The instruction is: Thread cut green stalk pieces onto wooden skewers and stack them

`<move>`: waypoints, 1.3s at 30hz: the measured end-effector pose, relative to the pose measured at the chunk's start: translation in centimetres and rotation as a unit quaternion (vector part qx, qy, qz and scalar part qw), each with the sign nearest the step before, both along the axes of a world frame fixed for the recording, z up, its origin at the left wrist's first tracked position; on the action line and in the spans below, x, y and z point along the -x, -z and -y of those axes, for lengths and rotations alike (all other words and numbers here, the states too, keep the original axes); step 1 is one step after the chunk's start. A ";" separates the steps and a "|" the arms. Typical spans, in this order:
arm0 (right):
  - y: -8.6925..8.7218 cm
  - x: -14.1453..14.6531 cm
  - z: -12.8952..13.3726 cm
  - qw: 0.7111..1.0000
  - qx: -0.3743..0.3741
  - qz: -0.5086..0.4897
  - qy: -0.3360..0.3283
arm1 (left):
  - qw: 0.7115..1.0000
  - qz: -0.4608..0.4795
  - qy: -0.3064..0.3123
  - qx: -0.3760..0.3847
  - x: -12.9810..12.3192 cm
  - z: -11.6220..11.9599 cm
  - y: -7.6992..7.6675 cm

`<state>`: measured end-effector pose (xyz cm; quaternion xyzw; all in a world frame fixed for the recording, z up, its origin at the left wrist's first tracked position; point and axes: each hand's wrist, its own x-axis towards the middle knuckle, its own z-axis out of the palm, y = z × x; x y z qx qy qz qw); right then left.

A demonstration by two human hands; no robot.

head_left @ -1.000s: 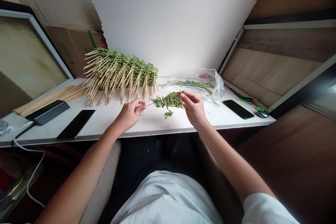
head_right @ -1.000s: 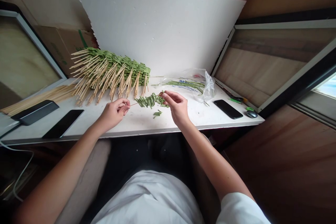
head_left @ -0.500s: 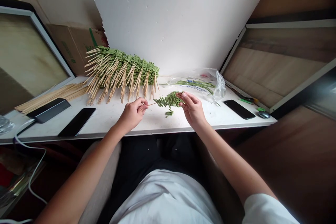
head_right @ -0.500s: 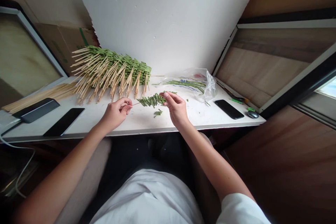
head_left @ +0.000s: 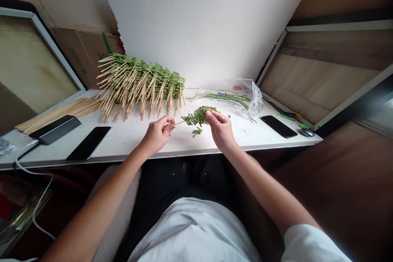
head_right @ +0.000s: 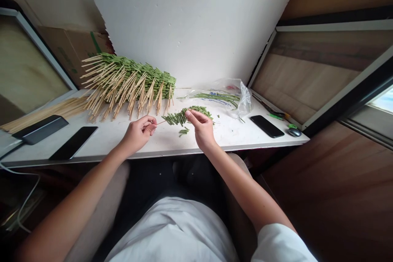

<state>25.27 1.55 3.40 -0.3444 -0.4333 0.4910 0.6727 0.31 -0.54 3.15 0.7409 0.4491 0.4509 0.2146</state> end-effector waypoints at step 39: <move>2.6 -3.8 -3.8 0.940 -0.102 0.325 -0.017 | 0.998 -0.014 -0.057 -0.012 2.4 -2.4 0.9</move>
